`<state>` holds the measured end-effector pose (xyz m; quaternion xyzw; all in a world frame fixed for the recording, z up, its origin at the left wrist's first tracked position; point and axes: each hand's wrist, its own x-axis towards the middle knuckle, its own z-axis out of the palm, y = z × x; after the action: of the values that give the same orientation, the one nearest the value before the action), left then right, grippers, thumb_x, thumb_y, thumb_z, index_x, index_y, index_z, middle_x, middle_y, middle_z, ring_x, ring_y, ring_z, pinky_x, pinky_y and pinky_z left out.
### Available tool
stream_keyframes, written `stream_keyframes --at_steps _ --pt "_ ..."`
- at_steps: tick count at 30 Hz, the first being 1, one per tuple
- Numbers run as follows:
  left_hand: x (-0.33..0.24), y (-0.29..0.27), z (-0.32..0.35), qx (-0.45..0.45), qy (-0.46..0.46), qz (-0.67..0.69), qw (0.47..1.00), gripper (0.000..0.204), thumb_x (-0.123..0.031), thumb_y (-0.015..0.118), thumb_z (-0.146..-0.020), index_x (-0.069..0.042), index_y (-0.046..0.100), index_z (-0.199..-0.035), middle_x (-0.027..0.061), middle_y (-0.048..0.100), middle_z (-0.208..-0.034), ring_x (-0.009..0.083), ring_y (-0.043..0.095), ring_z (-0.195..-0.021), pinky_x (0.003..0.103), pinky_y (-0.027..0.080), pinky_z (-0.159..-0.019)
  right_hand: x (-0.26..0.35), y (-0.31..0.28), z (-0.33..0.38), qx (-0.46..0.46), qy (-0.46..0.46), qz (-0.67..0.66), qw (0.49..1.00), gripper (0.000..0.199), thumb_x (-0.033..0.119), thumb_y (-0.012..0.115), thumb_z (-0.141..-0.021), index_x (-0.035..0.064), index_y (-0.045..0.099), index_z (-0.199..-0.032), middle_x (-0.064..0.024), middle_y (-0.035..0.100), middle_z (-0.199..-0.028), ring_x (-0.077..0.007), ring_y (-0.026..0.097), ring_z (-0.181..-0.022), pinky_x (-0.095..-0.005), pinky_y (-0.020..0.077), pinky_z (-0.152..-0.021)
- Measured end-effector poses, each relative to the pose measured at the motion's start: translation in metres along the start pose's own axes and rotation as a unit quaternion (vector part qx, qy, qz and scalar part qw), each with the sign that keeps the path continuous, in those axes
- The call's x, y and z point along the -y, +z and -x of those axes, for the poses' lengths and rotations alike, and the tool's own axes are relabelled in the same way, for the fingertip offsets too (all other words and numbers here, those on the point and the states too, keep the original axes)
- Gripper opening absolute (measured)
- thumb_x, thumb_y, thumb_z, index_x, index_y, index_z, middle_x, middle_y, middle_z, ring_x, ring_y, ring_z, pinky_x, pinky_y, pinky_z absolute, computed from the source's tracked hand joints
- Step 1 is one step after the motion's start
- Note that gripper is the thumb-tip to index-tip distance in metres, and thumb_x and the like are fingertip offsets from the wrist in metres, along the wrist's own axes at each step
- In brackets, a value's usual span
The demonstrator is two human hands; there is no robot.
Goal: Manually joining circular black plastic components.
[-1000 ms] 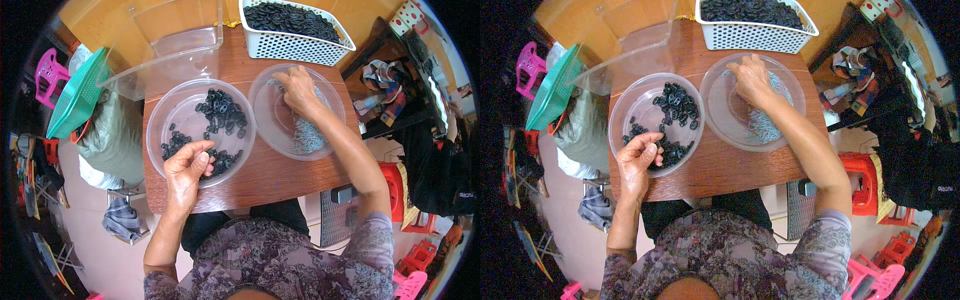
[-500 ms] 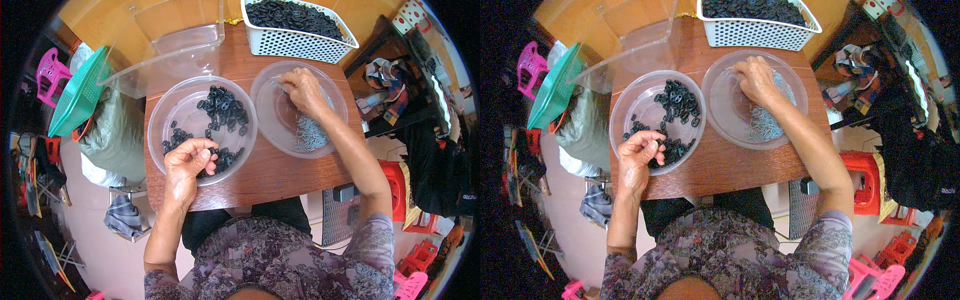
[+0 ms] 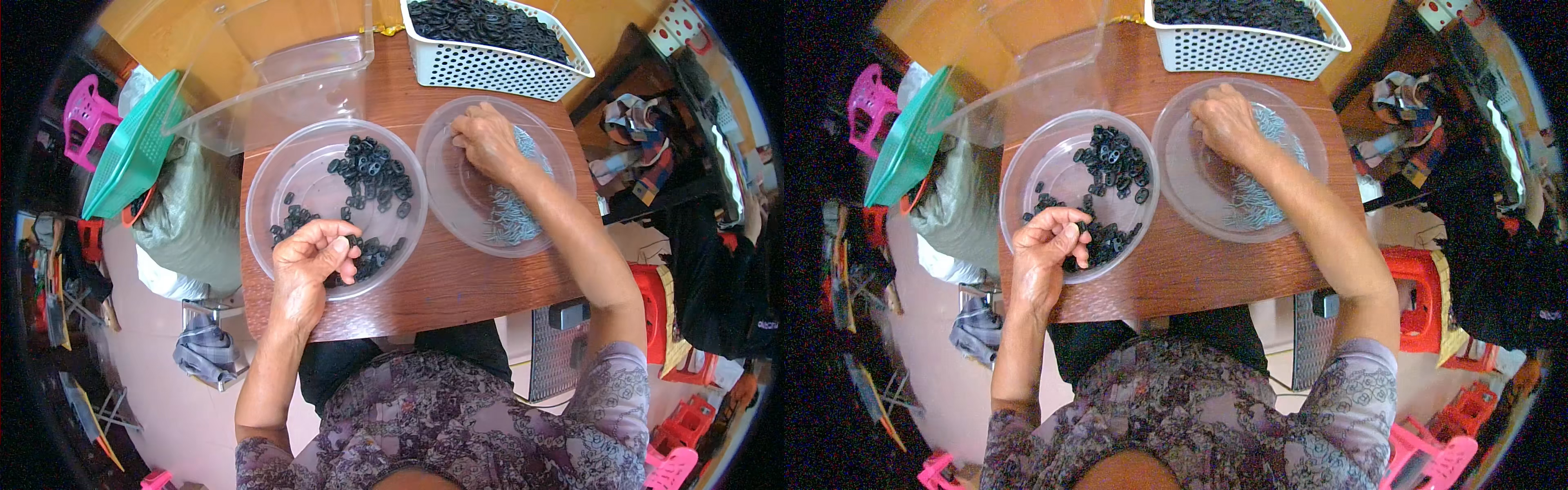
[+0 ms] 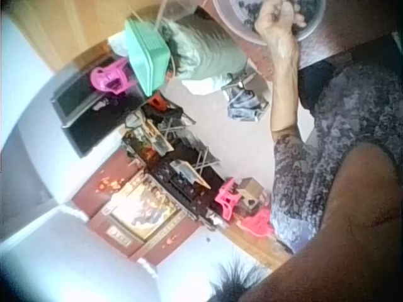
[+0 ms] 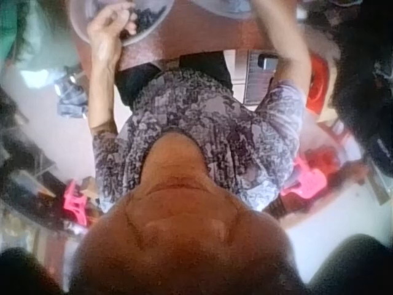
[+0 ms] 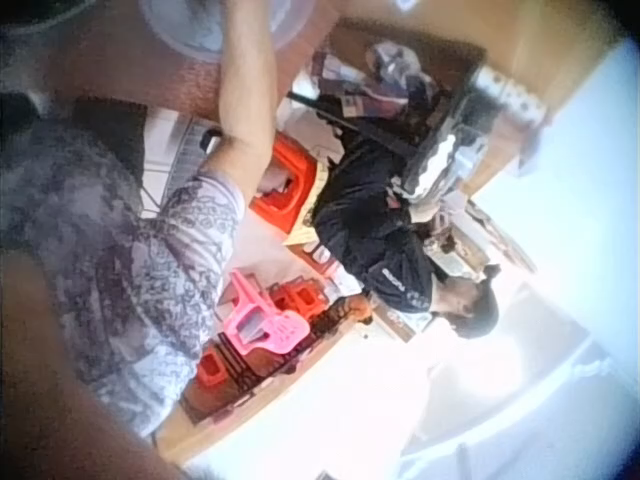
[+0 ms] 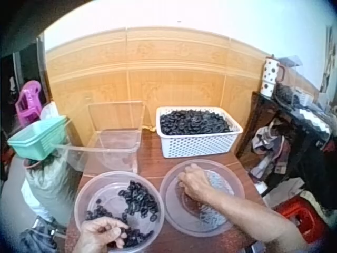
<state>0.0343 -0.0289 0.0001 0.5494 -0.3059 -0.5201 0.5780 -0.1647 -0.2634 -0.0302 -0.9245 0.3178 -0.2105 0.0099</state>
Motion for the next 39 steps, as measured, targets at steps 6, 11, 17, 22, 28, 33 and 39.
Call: stream_keyframes --at_steps 6,11,17,22,28,33,39 --pt "-0.002 0.002 -0.001 -0.007 -0.013 0.022 1.000 0.014 -0.005 0.057 -0.084 0.004 0.060 -0.094 0.0073 0.060 -0.074 0.0092 0.052 -0.056 0.021 0.044 -0.051 -0.004 0.010 -0.001 0.003 -0.101 0.088 0.991 0.003 0.000 0.057 -0.067 0.0008 0.053 -0.067 -0.0136 0.055 -0.072 -0.0323 0.052 -0.078 -0.0401 0.0424 -0.069" --pt "-0.002 0.002 -0.004 -0.013 -0.007 0.025 1.000 0.012 -0.006 0.058 -0.084 0.003 0.059 -0.092 0.0072 0.060 -0.074 0.0093 0.052 -0.056 0.021 0.044 -0.050 -0.003 0.004 0.003 0.002 -0.091 0.121 0.989 0.004 0.002 0.054 -0.069 0.0010 0.050 -0.068 -0.0150 0.054 -0.070 -0.0329 0.053 -0.076 -0.0404 0.0427 -0.070" --pt "0.001 0.002 -0.005 -0.049 -0.003 0.080 0.996 0.009 -0.004 0.059 -0.083 0.003 0.058 -0.089 0.0084 0.061 -0.072 0.0108 0.054 -0.053 0.022 0.045 -0.047 0.081 -0.033 0.024 -0.029 0.049 -0.233 0.971 0.006 0.008 0.055 -0.076 0.0024 0.053 -0.074 -0.0142 0.056 -0.071 -0.0309 0.054 -0.071 -0.0396 0.0429 -0.061" --pt "-0.001 0.010 -0.002 -0.068 -0.001 0.120 0.990 0.011 -0.003 0.059 -0.082 0.003 0.057 -0.091 0.0098 0.061 -0.073 0.0123 0.057 -0.055 0.023 0.046 -0.047 0.143 -0.033 0.030 -0.063 -0.024 -0.405 0.912 0.004 0.006 0.056 -0.075 0.0047 0.055 -0.078 -0.0106 0.055 -0.076 -0.0301 0.052 -0.075 -0.0386 0.0417 -0.065" --pt "0.000 0.017 0.006 -0.070 0.038 0.098 0.992 0.015 -0.002 0.057 -0.083 0.005 0.056 -0.096 0.0111 0.062 -0.075 0.0135 0.058 -0.058 0.023 0.048 -0.048 0.160 -0.027 0.028 -0.067 -0.037 -0.398 0.914 0.010 -0.003 0.060 -0.073 0.0015 0.057 -0.082 -0.0078 0.055 -0.077 -0.0220 0.052 -0.071 -0.0299 0.0412 -0.063" --pt "-0.003 0.010 0.009 -0.067 0.045 0.091 0.993 0.013 -0.002 0.055 -0.084 0.005 0.055 -0.094 0.0119 0.062 -0.075 0.0153 0.059 -0.059 0.025 0.048 -0.049 0.164 -0.027 0.029 -0.034 0.004 -0.443 0.896 0.011 0.000 0.059 -0.074 0.0025 0.058 -0.085 -0.0080 0.055 -0.076 -0.0217 0.054 -0.072 -0.0310 0.0428 -0.064" --pt "-0.003 0.005 0.011 -0.068 0.031 0.109 0.991 0.010 -0.002 0.054 -0.085 0.005 0.054 -0.092 0.0127 0.062 -0.076 0.0161 0.059 -0.059 0.025 0.048 -0.050 0.169 -0.025 0.035 0.017 0.122 -0.530 0.839 0.017 0.001 0.059 -0.079 -0.0001 0.058 -0.096 -0.0027 0.059 -0.082 -0.0084 0.053 -0.077 -0.0221 0.0433 -0.068"
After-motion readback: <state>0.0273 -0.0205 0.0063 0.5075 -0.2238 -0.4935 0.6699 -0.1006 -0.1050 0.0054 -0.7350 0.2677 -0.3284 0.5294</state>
